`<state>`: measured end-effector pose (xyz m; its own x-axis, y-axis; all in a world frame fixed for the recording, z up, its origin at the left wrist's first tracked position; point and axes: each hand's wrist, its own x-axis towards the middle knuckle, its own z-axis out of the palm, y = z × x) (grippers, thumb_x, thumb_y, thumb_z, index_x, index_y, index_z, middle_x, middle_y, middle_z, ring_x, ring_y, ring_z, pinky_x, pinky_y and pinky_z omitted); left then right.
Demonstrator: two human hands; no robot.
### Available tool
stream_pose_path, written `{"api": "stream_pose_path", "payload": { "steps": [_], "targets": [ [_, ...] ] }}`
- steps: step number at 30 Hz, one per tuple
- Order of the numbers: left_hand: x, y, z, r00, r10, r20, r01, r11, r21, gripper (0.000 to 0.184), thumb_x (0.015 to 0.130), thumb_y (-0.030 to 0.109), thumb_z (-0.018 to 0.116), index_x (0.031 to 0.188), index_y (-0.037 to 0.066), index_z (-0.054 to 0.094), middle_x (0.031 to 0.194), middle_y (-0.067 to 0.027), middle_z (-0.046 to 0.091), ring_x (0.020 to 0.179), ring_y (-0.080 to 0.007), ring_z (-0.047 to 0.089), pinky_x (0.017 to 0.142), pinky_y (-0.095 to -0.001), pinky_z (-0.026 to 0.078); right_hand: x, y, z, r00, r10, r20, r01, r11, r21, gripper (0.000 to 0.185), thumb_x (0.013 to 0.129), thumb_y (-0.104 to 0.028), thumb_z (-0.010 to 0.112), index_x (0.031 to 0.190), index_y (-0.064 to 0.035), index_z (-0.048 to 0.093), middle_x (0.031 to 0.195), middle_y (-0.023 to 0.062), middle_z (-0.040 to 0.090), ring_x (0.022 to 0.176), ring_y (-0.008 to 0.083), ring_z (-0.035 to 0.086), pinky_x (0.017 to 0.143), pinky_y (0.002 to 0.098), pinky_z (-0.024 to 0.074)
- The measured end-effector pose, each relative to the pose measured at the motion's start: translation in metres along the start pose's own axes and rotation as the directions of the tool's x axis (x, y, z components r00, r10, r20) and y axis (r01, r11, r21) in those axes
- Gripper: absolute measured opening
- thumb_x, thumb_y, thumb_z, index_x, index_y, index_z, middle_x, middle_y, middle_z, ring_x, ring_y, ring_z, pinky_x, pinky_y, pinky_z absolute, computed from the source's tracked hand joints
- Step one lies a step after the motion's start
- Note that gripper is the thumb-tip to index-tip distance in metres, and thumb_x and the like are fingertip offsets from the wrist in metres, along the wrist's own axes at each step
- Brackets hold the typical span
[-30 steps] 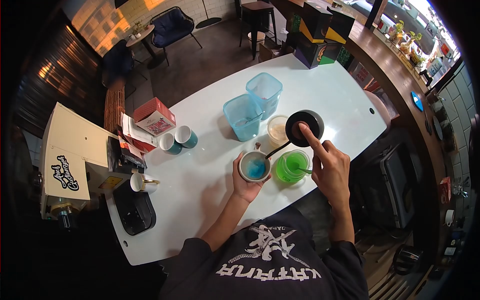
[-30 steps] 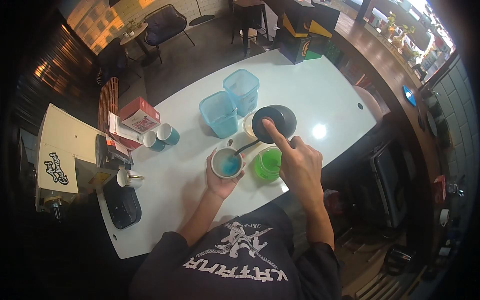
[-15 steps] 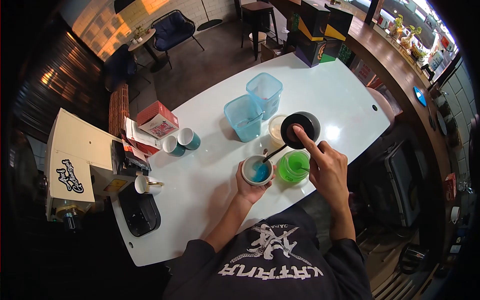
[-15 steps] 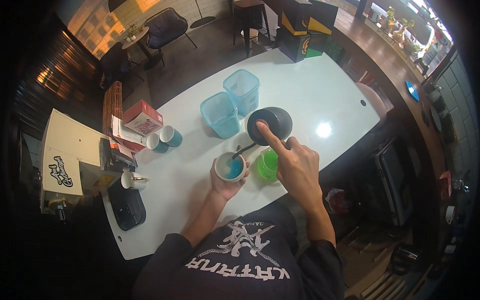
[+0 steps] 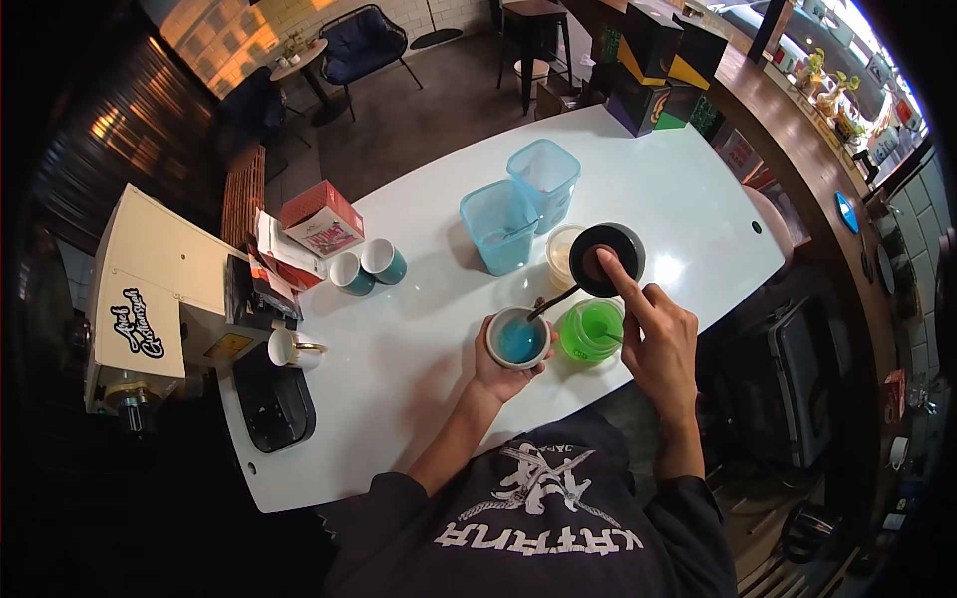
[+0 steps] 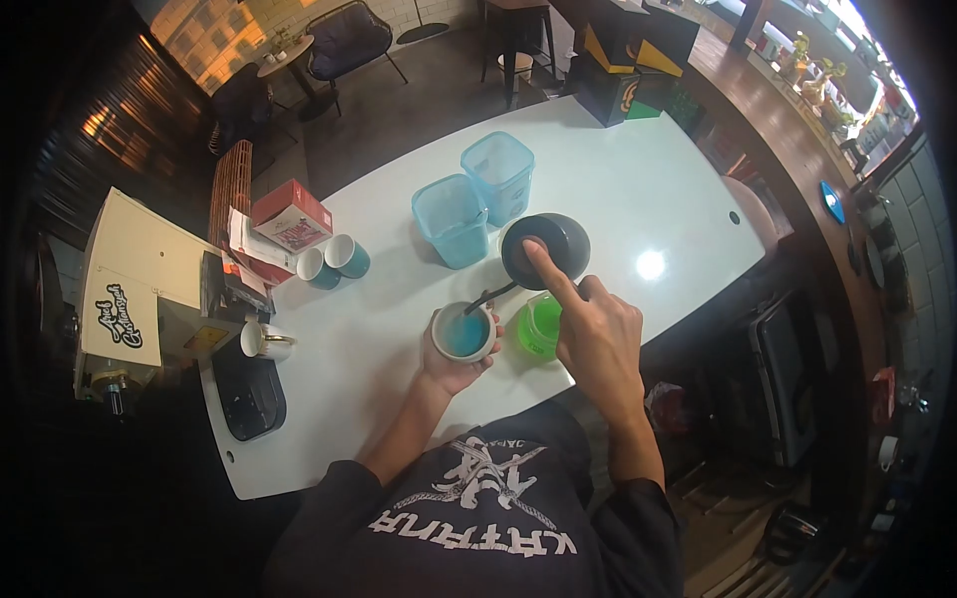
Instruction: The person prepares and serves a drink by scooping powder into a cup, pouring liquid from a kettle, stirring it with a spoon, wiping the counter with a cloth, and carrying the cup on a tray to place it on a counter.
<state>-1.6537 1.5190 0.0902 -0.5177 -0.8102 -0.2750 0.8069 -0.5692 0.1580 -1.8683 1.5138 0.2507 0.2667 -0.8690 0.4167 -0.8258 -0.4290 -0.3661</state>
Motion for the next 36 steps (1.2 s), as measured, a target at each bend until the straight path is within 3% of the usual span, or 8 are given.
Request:
{"api": "stream_pose_path", "payload": {
  "steps": [8,16,22,27,32,36],
  "targets": [
    [0.002,0.003,0.004,1.0,0.01,-0.009,-0.01,1.0,0.02,0.068,0.093,0.054,0.036,0.117,-0.005,0.059,0.102,-0.0206,0.065,0.083,-0.0304,0.067,0.065,-0.0355,0.059,-0.002,0.005,-0.001,0.999,-0.003,0.051,0.003,1.0,0.005,0.089,0.068,0.003,0.065,0.147,-0.0335,0.044,0.064,0.0064,0.05,0.05,0.023,0.052,0.048,0.0379,0.0424],
    [0.006,0.0,0.003,1.0,-0.01,-0.006,0.01,0.998,0.055,0.067,0.093,0.054,0.035,0.115,-0.004,0.06,0.101,-0.0199,0.065,0.081,-0.0287,0.067,0.064,-0.0359,0.058,-0.001,0.005,-0.005,0.999,0.023,-0.037,-0.024,1.0,-0.018,0.09,0.068,0.003,0.065,0.147,-0.0342,0.043,0.064,0.0061,0.049,0.051,0.0237,0.052,0.05,0.0376,0.043],
    [0.005,-0.002,0.005,0.993,0.006,-0.119,0.008,0.993,0.119,0.067,0.092,0.053,0.033,0.115,-0.003,0.061,0.099,-0.0178,0.067,0.08,-0.0277,0.067,0.063,-0.0344,0.056,-0.007,0.01,0.0,0.998,0.015,0.065,-0.013,1.0,-0.024,0.091,0.068,0.004,0.064,0.147,-0.0352,0.042,0.065,0.0063,0.05,0.053,0.0242,0.054,0.05,0.0378,0.0438],
    [0.005,-0.003,0.008,0.989,0.036,-0.142,-0.012,0.986,0.167,0.067,0.092,0.054,0.033,0.114,-0.002,0.062,0.098,-0.018,0.067,0.079,-0.0274,0.067,0.064,-0.0338,0.056,-0.006,0.007,-0.001,0.999,0.02,0.033,-0.02,1.0,-0.007,0.09,0.068,0.004,0.064,0.147,-0.0337,0.043,0.065,0.0066,0.051,0.054,0.024,0.054,0.051,0.0379,0.0442],
    [0.009,-0.003,0.006,0.994,0.039,-0.097,-0.023,0.987,0.157,0.067,0.093,0.054,0.032,0.115,-0.003,0.061,0.1,-0.0185,0.067,0.079,-0.0269,0.066,0.065,-0.0344,0.056,0.0,0.007,-0.009,0.997,0.06,-0.039,-0.059,0.998,0.018,0.087,0.069,0.003,0.065,0.146,-0.0319,0.045,0.066,0.0069,0.052,0.054,0.0236,0.055,0.051,0.0373,0.0445],
    [0.011,-0.002,0.001,0.995,0.044,-0.089,-0.029,0.987,0.158,0.069,0.093,0.055,0.032,0.118,-0.003,0.059,0.104,-0.0194,0.066,0.081,-0.0271,0.067,0.069,-0.0348,0.056,-0.005,0.01,-0.007,0.998,0.065,-0.005,-0.065,0.998,0.009,0.085,0.069,0.003,0.065,0.145,-0.0322,0.046,0.067,0.0079,0.054,0.053,0.0246,0.055,0.051,0.0379,0.0452]
  ]
}}
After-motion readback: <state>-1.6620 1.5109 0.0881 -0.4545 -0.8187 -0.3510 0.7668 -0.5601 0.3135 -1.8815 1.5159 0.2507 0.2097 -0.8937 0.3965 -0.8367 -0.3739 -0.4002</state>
